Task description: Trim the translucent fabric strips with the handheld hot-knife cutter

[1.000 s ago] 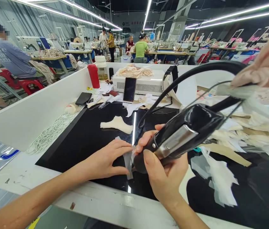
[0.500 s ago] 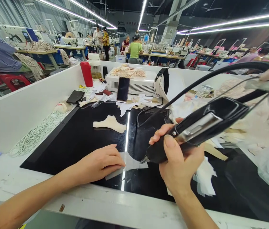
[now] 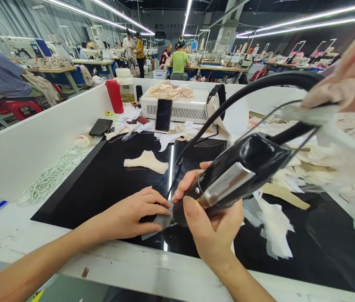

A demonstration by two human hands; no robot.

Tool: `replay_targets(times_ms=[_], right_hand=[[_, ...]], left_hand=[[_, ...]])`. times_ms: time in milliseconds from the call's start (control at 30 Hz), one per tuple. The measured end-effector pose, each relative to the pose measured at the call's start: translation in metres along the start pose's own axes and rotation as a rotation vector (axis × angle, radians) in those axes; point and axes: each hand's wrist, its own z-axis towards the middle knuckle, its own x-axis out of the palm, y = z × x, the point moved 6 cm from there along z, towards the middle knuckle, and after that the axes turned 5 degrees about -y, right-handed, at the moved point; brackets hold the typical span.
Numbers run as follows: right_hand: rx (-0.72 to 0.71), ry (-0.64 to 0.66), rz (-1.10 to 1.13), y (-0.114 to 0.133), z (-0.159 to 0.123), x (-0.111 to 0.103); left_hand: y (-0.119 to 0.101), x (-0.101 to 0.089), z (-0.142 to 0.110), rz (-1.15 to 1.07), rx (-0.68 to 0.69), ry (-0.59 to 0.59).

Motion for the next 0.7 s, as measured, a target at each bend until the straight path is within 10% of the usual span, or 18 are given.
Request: replay_targets(times_ms=[700], right_hand=[[-0.032,-0.120,-0.029,0.006,0.012,-0.010]], left_hand=[[-0.003,0.001,-0.003,-0.015,-0.056,0.119]])
